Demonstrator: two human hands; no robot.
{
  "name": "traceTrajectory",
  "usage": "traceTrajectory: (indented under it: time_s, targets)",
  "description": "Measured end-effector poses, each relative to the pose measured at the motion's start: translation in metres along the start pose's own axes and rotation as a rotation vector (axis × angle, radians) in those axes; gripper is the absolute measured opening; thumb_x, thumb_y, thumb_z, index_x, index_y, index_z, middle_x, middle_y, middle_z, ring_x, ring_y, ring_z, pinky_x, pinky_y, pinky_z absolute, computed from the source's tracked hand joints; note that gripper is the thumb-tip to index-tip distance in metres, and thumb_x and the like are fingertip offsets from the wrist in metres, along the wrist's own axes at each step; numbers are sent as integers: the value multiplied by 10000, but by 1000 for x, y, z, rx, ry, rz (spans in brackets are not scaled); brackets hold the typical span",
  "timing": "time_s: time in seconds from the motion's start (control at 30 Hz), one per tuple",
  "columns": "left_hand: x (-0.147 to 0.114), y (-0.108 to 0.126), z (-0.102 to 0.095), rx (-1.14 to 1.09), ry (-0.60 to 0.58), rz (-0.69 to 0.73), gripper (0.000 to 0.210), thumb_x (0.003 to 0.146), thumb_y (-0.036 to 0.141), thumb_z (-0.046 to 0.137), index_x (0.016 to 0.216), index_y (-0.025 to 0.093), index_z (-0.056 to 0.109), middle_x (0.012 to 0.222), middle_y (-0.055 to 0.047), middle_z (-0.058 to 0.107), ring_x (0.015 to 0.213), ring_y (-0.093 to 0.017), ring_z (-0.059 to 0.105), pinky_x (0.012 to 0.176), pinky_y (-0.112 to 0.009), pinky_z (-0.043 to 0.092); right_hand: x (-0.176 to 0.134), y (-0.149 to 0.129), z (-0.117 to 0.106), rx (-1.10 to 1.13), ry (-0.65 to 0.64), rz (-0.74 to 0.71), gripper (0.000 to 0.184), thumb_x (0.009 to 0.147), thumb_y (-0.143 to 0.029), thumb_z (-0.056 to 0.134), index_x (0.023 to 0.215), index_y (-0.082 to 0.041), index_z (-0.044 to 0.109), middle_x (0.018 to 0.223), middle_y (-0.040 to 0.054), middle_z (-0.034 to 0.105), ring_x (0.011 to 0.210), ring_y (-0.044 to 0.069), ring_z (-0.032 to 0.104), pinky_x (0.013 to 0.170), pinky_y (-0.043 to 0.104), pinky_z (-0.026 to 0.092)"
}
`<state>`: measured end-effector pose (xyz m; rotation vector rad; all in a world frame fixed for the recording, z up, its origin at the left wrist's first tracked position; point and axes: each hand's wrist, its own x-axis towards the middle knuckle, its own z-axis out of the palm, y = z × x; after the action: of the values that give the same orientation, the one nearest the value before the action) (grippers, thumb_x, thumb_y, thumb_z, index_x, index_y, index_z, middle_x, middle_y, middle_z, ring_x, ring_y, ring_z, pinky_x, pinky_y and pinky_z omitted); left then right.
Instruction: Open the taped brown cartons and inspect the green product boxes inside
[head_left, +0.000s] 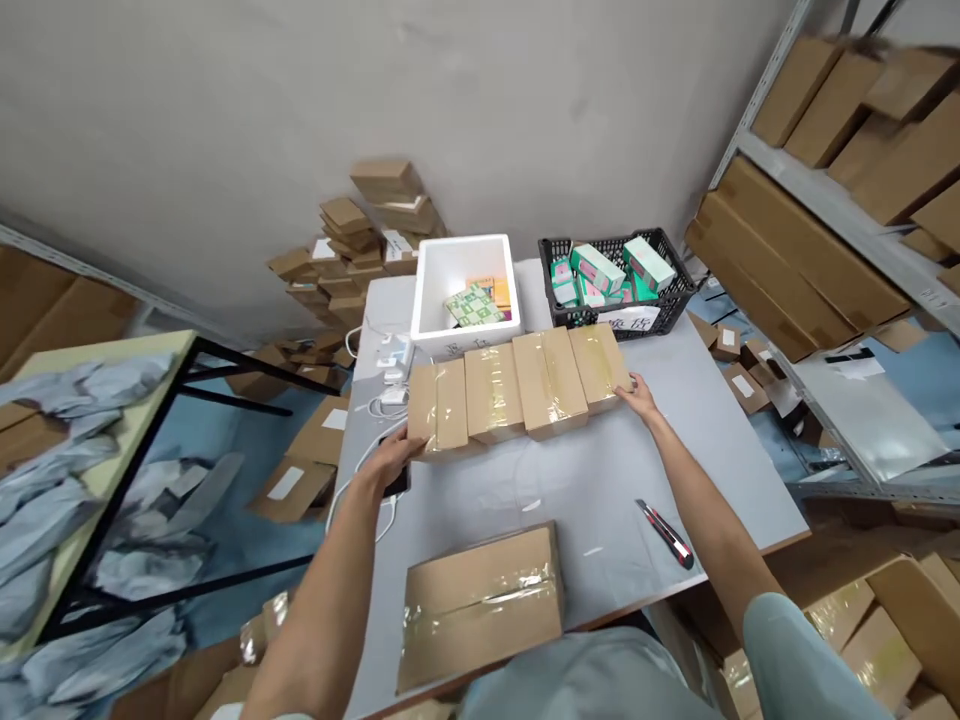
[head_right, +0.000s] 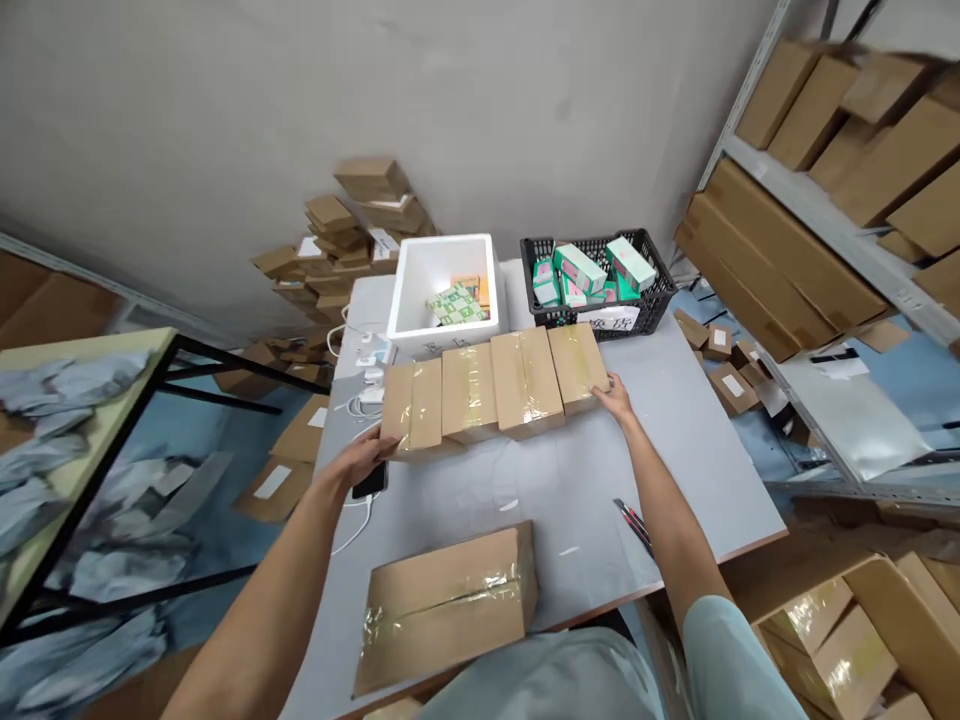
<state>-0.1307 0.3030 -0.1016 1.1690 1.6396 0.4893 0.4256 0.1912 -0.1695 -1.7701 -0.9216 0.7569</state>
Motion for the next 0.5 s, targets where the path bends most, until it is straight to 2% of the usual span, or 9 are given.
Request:
traceTrajectory:
  time_s: [0.1,0.2,0.37,0.5]
  targets:
    - [5,-12,2,-104,-48,-37,663,651,387,837,1278,191,746,985,-48,828,969,-273,749,843,-344,599,2,21,7,15,-28,127,976,721,-751,844,1491,-194,623,1233,127,789,946,255,799,978,450,678]
    - [-3,-17,8,-123,-60,-60,614,651,420,888,1222,229,766,1087,-48,842,1081,-297,760,931,-377,624,-10,32,-4,26,-49,180,969,726,-724,859,1526,-242,603,1329,129,777,967,250,801,1001,440,668]
    - [-29,-12,37,-104,-97,-97,652,622,474,977,1194,233,777,1126,-89,852,1152,-331,767,1013,-424,632,-42,43,-58,103,-22,222,1076,682,-750,901,1552,-201,587,1420,199,746,1095,321,808,1063,495,657]
    - [-44,4,80,-67,-182,-28,853,539,547,1038,1272,195,782,1119,-117,853,1171,-354,765,1049,-451,619,-48,56,-115,128,63,250,1094,640,-764,942,1520,-196,625,1422,216,753,1171,362,794,1119,552,631]
